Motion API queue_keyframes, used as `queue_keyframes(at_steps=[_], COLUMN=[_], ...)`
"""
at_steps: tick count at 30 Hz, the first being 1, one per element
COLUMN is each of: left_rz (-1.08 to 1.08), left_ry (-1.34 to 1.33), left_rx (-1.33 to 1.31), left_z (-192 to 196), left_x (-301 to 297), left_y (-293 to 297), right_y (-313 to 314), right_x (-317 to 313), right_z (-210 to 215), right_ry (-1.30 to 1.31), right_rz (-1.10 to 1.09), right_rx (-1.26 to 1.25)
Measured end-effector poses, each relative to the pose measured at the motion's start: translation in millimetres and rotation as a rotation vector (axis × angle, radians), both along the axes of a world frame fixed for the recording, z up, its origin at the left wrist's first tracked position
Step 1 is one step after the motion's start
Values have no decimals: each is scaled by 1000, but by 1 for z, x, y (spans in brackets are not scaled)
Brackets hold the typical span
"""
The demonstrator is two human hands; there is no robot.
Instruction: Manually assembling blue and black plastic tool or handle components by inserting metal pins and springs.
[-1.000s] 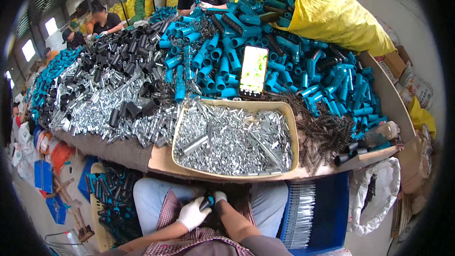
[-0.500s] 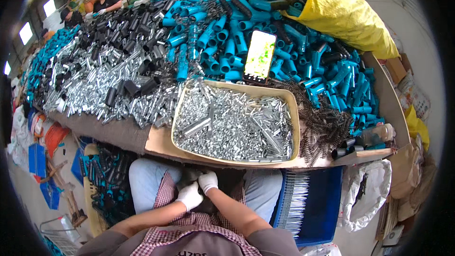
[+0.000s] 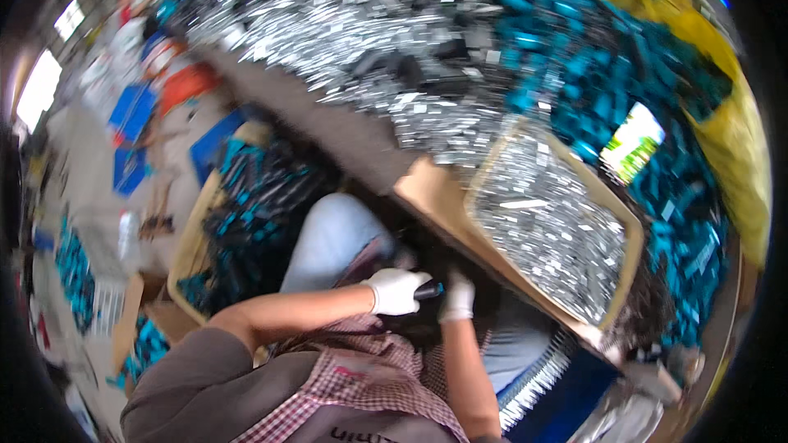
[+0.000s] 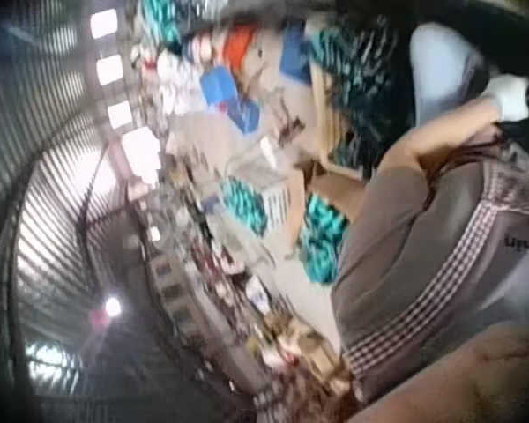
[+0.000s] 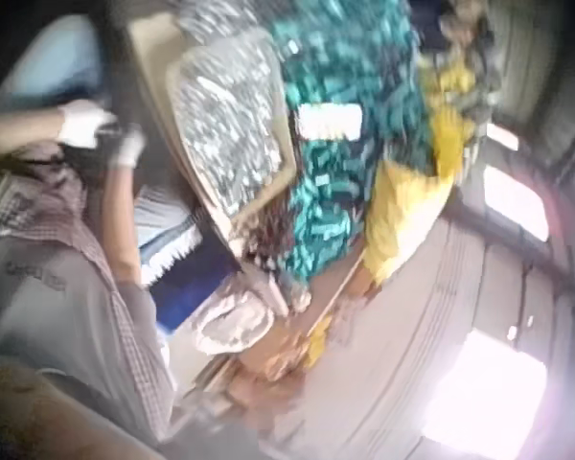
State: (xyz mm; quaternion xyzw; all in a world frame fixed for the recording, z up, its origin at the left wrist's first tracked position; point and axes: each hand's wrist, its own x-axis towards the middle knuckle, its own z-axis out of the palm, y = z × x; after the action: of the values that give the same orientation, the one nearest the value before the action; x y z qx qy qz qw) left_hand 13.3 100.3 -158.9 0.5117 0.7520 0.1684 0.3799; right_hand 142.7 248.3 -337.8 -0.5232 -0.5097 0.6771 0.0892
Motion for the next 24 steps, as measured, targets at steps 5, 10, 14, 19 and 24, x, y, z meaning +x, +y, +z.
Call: queue_keyframes(at_steps=[5, 10, 14, 19, 24], left_rz=[143, 637, 901, 1081, 1408], left_ry=[16, 344, 465, 606, 675], left_rx=[263, 238, 55, -212, -155], left_z=[139, 274, 299, 210, 40], left_x=[-81, -96, -100, -139, -177], left_y=[-138, -298, -354, -414, -449], right_y=[51, 44, 46, 17, 21], right_x=[78, 60, 74, 61, 65], right_z=[-12, -17, -49, -26, -35], right_ry=[-397, -421, -199, 155, 276], right_rz=[1533, 1312, 1054, 728, 483], right_rx=[2082, 1847, 1340, 793, 448])
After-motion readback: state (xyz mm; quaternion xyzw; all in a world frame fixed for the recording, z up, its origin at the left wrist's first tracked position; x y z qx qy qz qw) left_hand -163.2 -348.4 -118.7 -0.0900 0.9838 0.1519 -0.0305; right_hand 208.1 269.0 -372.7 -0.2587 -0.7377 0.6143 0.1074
